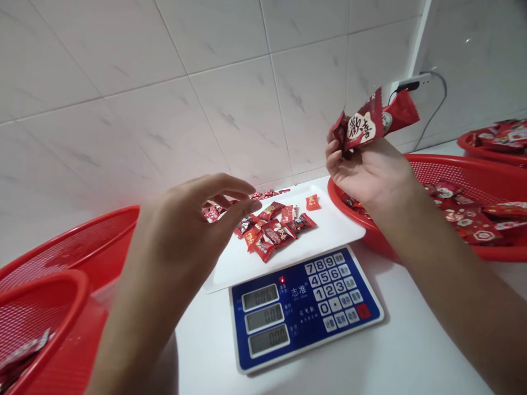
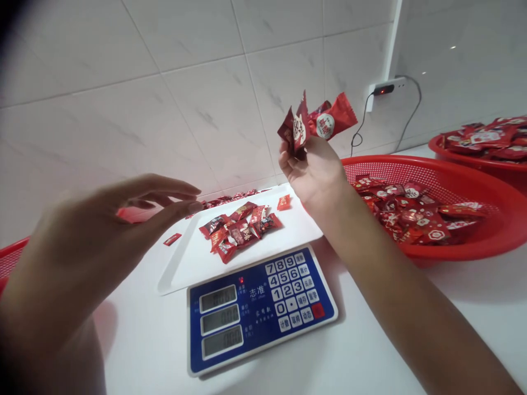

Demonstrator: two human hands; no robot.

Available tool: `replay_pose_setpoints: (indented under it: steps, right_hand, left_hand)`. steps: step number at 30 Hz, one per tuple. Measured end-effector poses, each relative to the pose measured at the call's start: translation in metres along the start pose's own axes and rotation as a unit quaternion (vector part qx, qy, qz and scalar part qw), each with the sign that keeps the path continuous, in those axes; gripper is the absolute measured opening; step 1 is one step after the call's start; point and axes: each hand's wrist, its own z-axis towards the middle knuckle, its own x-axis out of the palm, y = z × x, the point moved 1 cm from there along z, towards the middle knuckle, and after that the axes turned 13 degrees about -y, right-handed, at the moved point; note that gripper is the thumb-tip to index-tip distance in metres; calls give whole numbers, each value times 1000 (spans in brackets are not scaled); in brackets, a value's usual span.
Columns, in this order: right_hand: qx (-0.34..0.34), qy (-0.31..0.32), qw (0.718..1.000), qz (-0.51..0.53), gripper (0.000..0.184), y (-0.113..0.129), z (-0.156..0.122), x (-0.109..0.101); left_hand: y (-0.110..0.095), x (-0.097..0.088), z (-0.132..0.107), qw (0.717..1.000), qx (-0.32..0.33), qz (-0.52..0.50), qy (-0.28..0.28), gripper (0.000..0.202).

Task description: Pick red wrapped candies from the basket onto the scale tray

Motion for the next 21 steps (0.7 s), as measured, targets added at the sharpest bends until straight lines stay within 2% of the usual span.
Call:
replay_pose_setpoints:
  steps: [3, 6, 14, 21]
  right_hand:
    - [55, -16, 993, 105, 17, -2, -6, 6]
    - [56, -4, 988, 141, 15, -5, -4, 7]
    - [4, 51, 995, 88, 9, -11, 9, -2]
    - [67, 8, 992, 111, 13, -6, 1, 4]
  left_hand:
    - [-1, -2, 1, 1000, -16, -3, 15, 6]
    - [-1, -3, 2, 1000, -20, -3, 18, 4]
    - [-1, 1, 1, 1000, -1, -12, 25, 2]
    - [-2, 6, -4, 999, 9, -12, 36, 7]
